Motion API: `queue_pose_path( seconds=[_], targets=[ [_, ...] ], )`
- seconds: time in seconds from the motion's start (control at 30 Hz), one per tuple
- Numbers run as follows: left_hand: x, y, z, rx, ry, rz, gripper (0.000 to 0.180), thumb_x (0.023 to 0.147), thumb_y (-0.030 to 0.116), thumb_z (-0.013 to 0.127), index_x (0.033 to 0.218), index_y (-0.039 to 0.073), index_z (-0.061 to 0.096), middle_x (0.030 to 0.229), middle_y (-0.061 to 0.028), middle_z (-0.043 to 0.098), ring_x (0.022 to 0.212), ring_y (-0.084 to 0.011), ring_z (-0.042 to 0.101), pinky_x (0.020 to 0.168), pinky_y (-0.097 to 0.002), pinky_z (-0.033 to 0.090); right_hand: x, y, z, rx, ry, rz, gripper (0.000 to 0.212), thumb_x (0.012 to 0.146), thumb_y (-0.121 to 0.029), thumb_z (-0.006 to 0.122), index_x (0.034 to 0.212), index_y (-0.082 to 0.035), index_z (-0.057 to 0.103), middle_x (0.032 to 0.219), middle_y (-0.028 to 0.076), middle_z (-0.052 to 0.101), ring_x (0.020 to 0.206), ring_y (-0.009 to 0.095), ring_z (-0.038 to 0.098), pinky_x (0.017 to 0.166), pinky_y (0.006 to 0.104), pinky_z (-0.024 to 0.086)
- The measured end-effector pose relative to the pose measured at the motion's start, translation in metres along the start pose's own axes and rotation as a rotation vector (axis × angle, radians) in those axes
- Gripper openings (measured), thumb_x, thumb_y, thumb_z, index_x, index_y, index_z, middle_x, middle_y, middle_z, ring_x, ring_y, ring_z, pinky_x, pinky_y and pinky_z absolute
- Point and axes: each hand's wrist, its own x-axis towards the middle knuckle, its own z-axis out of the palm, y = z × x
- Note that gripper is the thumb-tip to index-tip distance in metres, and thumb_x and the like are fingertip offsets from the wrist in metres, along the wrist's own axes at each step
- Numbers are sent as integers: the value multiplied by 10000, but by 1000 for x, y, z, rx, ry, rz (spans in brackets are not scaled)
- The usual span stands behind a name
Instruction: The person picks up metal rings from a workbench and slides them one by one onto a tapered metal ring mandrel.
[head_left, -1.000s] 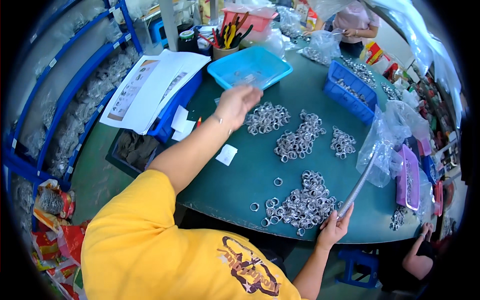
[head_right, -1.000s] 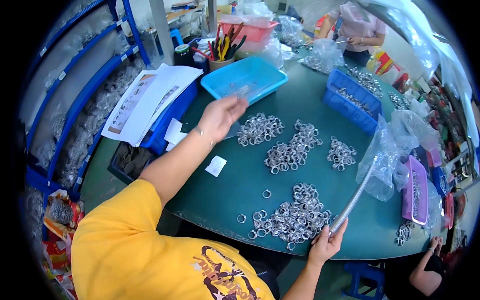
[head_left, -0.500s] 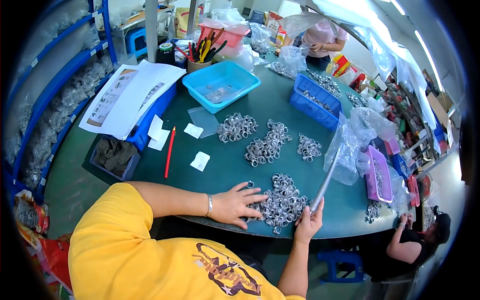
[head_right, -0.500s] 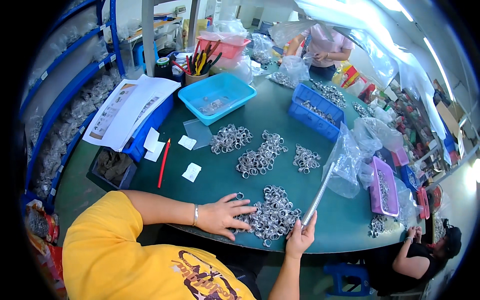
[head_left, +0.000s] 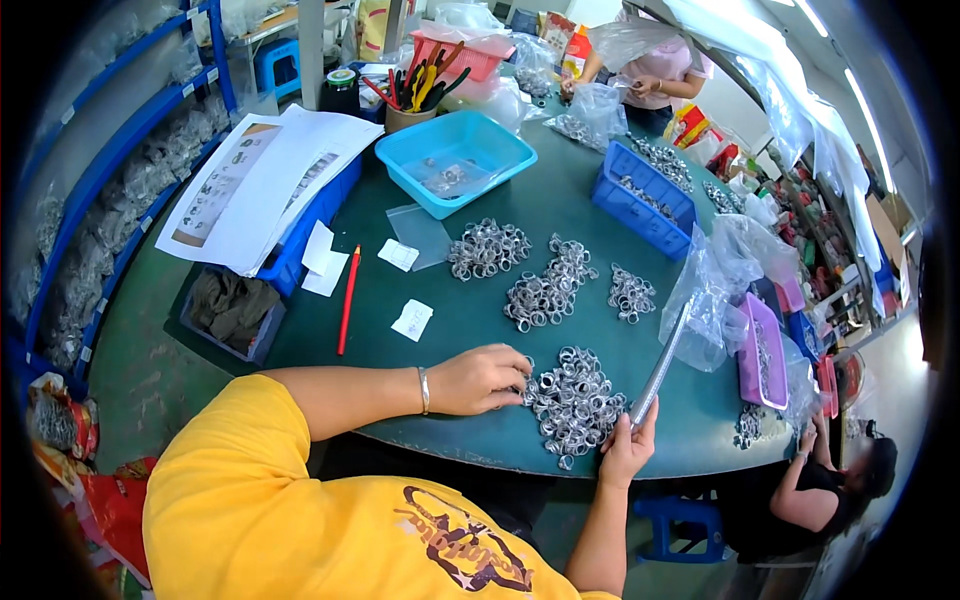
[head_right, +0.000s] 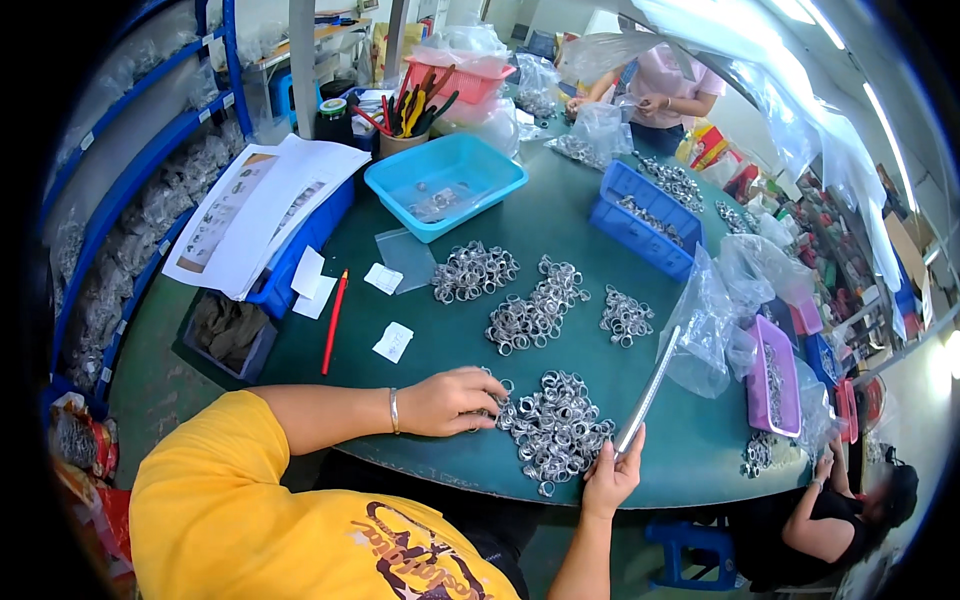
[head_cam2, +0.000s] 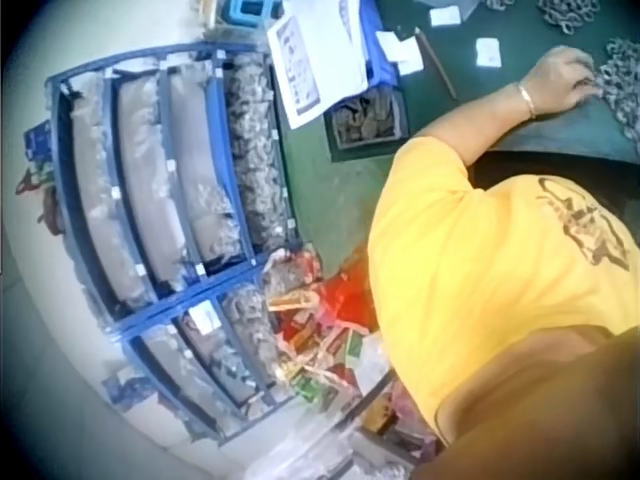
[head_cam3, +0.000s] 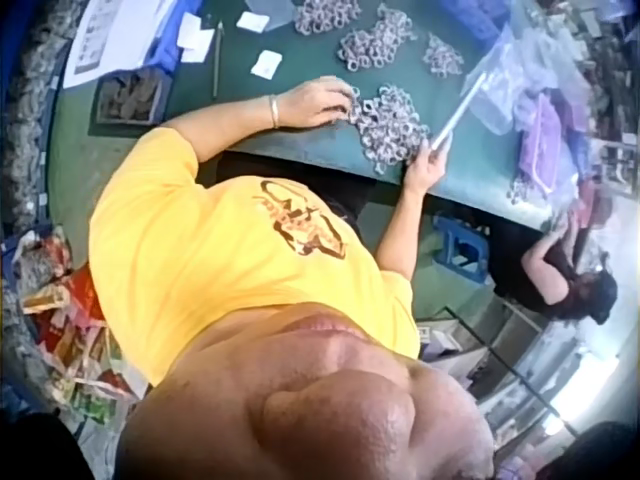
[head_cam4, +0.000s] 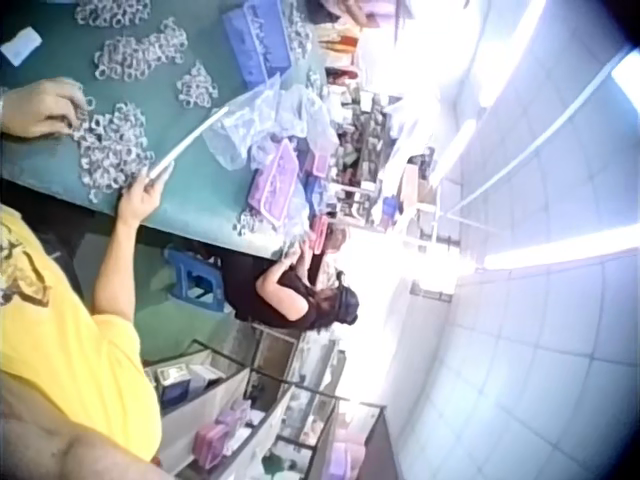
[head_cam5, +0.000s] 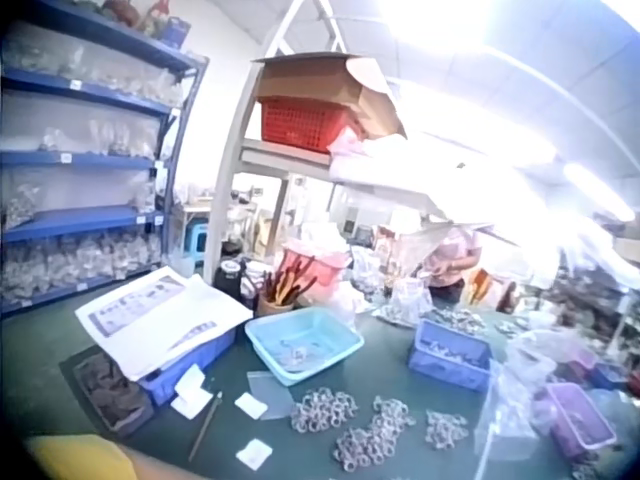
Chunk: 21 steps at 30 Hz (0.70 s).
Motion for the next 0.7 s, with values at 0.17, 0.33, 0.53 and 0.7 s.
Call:
queue_pose_path(
  seconds=[0.17,0.33,0.53,0.7],
  targets=[
    [0,-8,2,186,227,-85,264,758,160,665,982,40,593,1072,-115,556,1011,-289,514,894,-398,387,-2,-2,1,-31,16,19,564,859,-6,505,1371,-28,269,609,-23,457,430,22,369,352,168,310],
    [-3,-13,3,37,62,-163,245,784,153,629,992,30,594,1044,-114,574,994,-281,525,878,-377,397,0,-4,4,-56,14,21,566,858,0,496,1372,-26,264,605,-21,455,426,26,369,353,170,316],
    [-3,-19,4,53,191,-195,148,752,117,647,872,32,623,971,-85,578,905,-262,517,820,-346,420,0,-6,6,-80,17,19,552,869,-1,478,1374,-25,257,598,-16,453,414,33,367,348,180,307],
    [-7,-23,7,25,150,-217,166,740,168,669,834,41,618,890,-74,563,842,-262,511,774,-347,423,-1,-5,7,-137,-4,2,550,866,11,466,1373,-18,256,590,-18,438,416,33,364,349,184,307]
  ],
)
